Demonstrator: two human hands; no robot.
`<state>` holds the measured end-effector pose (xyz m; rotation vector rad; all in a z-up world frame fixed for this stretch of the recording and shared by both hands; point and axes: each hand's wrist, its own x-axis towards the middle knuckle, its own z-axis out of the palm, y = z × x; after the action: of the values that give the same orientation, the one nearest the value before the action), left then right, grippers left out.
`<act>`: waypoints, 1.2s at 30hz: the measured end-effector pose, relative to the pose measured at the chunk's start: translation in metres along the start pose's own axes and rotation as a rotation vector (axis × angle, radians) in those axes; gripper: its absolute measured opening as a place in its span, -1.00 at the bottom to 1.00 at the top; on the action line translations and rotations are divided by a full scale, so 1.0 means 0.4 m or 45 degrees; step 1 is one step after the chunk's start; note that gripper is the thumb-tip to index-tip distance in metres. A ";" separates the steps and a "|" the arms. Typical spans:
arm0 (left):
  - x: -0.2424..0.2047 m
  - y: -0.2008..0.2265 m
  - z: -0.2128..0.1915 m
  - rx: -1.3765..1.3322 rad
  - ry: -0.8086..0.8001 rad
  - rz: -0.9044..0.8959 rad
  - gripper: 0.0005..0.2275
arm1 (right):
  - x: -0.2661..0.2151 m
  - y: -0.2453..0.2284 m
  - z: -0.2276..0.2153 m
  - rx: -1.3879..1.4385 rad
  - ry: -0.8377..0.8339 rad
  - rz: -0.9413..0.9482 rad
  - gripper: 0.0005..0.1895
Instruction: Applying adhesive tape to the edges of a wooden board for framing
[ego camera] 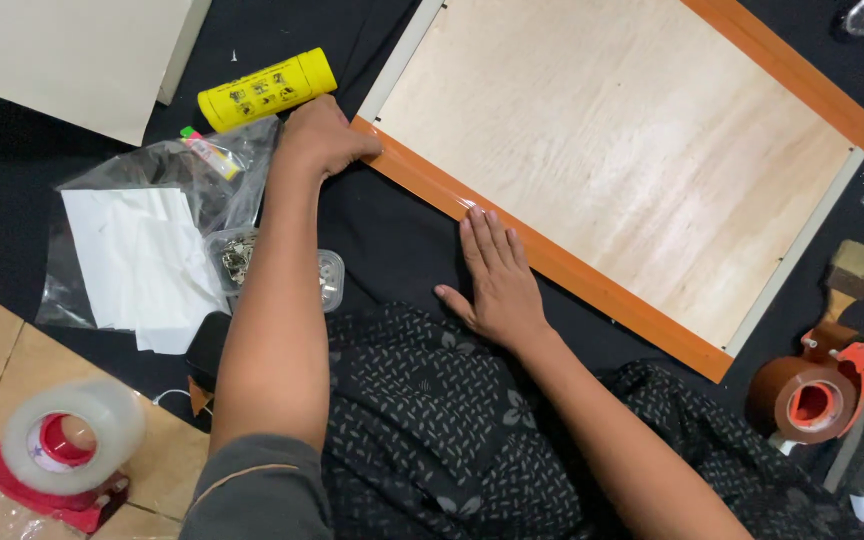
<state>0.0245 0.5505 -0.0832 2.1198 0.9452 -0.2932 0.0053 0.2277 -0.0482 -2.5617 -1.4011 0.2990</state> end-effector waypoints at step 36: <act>-0.285 0.269 0.104 0.657 0.033 0.600 -0.27 | -0.352 0.186 -0.189 0.176 -0.050 0.685 -0.16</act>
<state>0.0259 0.4143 0.0048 2.7435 0.3757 -0.2874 0.0115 0.0632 0.0149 -2.7781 -0.6448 0.5074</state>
